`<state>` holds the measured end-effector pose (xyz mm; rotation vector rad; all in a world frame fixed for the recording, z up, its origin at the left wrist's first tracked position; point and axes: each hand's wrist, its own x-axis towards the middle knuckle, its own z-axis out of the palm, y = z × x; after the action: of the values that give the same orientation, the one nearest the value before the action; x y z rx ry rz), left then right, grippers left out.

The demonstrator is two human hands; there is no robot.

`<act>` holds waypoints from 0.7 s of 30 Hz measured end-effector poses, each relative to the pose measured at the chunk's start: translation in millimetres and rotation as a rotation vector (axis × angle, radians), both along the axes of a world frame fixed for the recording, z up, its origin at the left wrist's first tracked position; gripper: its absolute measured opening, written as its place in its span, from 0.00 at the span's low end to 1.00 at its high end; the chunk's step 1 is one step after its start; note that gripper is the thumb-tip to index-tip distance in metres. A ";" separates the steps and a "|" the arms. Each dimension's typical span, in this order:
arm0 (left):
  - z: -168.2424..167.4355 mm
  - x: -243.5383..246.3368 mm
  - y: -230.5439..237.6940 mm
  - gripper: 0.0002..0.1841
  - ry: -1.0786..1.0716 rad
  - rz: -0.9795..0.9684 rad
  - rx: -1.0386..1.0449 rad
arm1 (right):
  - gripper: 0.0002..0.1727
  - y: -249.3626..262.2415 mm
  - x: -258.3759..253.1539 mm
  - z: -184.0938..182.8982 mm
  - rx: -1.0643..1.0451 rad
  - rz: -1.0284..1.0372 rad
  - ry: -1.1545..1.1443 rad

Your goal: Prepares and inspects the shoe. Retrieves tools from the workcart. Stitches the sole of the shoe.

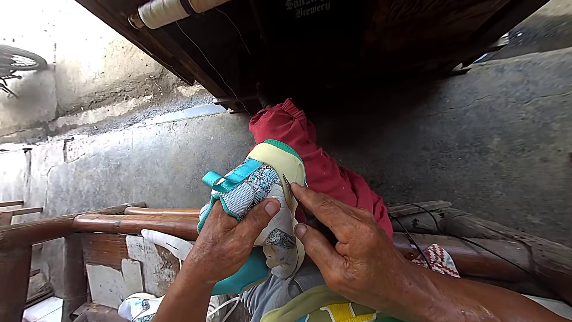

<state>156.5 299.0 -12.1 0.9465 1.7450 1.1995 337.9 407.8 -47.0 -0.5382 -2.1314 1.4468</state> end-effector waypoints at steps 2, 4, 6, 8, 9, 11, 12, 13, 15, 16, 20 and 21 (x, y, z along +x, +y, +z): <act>-0.4 0.4 0.3 0.13 0.010 0.001 0.001 | 0.25 1.2 -0.2 0.8 0.006 -0.001 -0.005; -0.6 0.6 0.2 0.13 0.029 0.001 -0.005 | 0.25 2.4 -0.4 1.0 0.011 -0.001 -0.007; -0.9 1.0 0.4 0.12 0.038 -0.006 0.003 | 0.25 3.9 -0.1 1.8 0.014 0.002 -0.011; -0.7 1.7 0.7 0.12 0.043 -0.005 0.008 | 0.25 5.3 0.0 3.3 0.018 0.007 -0.023; -0.4 2.1 0.6 0.12 0.044 -0.005 0.007 | 0.25 6.2 0.1 3.8 0.019 0.010 -0.025; -0.7 2.2 0.4 0.12 0.042 -0.007 0.011 | 0.25 8.6 0.8 4.4 0.021 0.020 -0.025; -0.7 2.0 0.2 0.12 0.045 -0.007 0.010 | 0.25 9.8 1.0 4.7 0.022 0.027 -0.026; -0.4 1.8 -0.3 0.12 0.047 -0.007 0.007 | 0.25 11.1 1.1 4.8 0.023 0.033 -0.025; 0.5 1.9 -1.0 0.12 0.064 -0.010 -0.004 | 0.25 13.6 1.8 5.5 0.030 0.047 -0.028; 0.9 1.8 -1.3 0.12 0.083 -0.018 -0.011 | 0.25 14.6 2.1 5.9 0.036 0.051 -0.029; 2.2 3.0 -1.8 0.12 0.118 -0.025 -0.022 | 0.24 17.9 2.8 5.6 0.038 0.068 -0.014; 2.7 3.8 -1.8 0.12 0.128 -0.024 -0.025 | 0.24 18.5 2.9 5.6 0.040 0.070 -0.012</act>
<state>160.3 297.3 -9.4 1.0468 1.8394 1.1209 340.8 426.3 -41.4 -0.4631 -2.2039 1.4389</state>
